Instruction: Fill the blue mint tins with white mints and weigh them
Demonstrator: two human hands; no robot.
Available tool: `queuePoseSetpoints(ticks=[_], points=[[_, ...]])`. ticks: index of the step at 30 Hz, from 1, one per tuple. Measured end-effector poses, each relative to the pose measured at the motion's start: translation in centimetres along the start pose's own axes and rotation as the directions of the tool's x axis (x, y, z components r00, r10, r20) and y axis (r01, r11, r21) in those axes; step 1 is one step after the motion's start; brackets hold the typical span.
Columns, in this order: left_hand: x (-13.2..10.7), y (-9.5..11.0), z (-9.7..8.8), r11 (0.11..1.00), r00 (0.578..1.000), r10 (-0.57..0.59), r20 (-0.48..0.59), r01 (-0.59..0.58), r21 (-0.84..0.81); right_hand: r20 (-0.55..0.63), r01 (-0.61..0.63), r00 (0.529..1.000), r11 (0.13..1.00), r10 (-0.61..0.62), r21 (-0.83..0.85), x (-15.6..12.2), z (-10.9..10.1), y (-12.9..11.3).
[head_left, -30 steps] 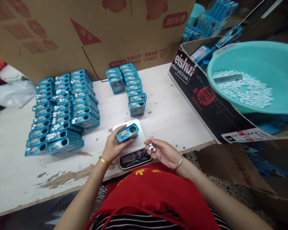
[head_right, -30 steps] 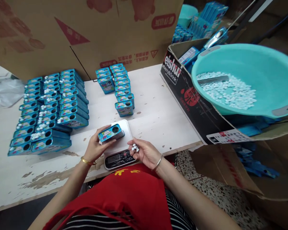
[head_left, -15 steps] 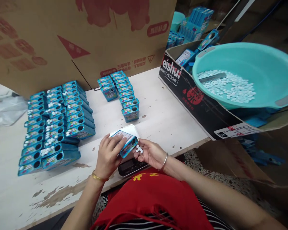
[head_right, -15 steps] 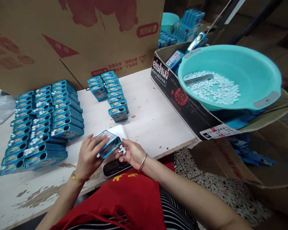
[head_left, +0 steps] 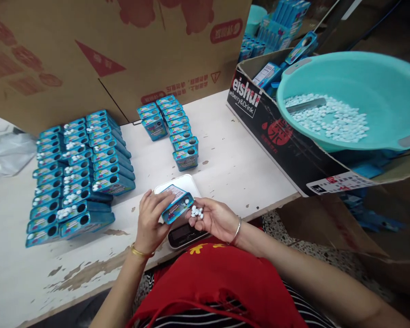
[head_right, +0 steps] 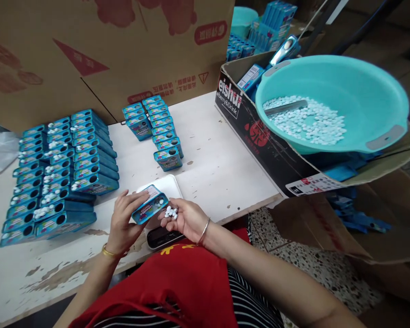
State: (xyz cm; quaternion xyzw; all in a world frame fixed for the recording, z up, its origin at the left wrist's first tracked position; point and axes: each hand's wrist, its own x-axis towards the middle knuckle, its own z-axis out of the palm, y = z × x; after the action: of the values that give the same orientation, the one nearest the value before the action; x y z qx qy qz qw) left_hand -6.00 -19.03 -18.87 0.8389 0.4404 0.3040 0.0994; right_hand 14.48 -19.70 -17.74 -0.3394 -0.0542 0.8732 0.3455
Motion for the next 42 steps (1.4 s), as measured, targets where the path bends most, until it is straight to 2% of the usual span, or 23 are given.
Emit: queuePoseSetpoints(ticks=[4,6,8,11,14,17,20,22,25,29,33,38,40,42], points=[[0.3,-0.5,1.1,0.934,0.974,-0.227,-0.013,0.214,-0.287,-0.026,0.019,0.999,0.998,-0.021,-0.056,-0.9,-0.9,-0.6],[0.4,-1.0,1.7,0.878,0.943,-0.332,-0.006,0.306,-0.368,-0.033,0.052,0.998,0.995,-0.055,-0.086,-1.5,-1.7,-0.8],[0.5,-1.6,2.2,0.842,0.924,-0.383,0.017,0.357,-0.405,-0.054,0.083,0.995,0.991,-0.089,-0.106,-1.9,-2.7,-0.9],[0.6,-2.0,2.1,0.811,0.918,-0.39,0.068,0.377,-0.448,-0.099,0.106,0.988,0.987,-0.118,-0.12,-2.3,-4.1,-0.9],[0.7,-2.0,1.0,0.772,0.929,-0.352,0.111,0.355,-0.527,-0.162,0.11,0.978,0.987,-0.129,-0.121,-2.5,-5.0,-1.0],[0.7,-2.0,-0.8,0.747,0.936,-0.351,0.025,0.296,-0.595,-0.222,0.111,0.966,0.986,-0.136,-0.122,-2.8,-5.4,-1.1],[0.2,-2.3,-2.3,0.772,0.89,-0.429,-0.155,0.272,-0.575,-0.241,0.119,0.959,0.984,-0.148,-0.131,-3.0,-5.7,-1.2],[-0.4,-2.4,-3.0,0.789,0.852,-0.471,-0.23,0.29,-0.542,-0.247,0.134,0.955,0.981,-0.166,-0.142,-3.1,-5.8,-1.2],[-1.2,-2.5,-3.3,0.782,0.82,-0.514,-0.252,0.327,-0.531,-0.249,0.154,0.949,0.974,-0.192,-0.163,-3.2,-5.9,-1.2],[-1.9,-2.3,-3.0,0.741,0.8,-0.562,-0.208,0.375,-0.557,-0.24,0.178,0.942,0.957,-0.233,-0.229,-3.3,-5.4,-1.5],[-1.9,-2.2,-2.5,0.724,0.813,-0.561,-0.156,0.391,-0.569,-0.216,0.208,0.933,0.92,-0.289,-0.332,-3.6,-3.9,-2.3],[-1.8,-2.5,-1.9,0.755,0.849,-0.513,-0.127,0.376,-0.537,-0.082,0.246,0.946,0.861,-0.313,-0.444,-3.2,-0.6,-3.9],[-1.3,-2.2,-1.7,0.809,0.883,-0.453,-0.122,0.35,-0.472,-0.027,0.257,0.953,0.849,-0.303,-0.461,-2.7,0.8,-4.2],[-0.5,-1.6,-1.6,0.884,0.936,-0.342,-0.085,0.289,-0.367,0.012,0.262,0.957,0.849,-0.289,-0.459,-2.2,1.8,-4.2]])
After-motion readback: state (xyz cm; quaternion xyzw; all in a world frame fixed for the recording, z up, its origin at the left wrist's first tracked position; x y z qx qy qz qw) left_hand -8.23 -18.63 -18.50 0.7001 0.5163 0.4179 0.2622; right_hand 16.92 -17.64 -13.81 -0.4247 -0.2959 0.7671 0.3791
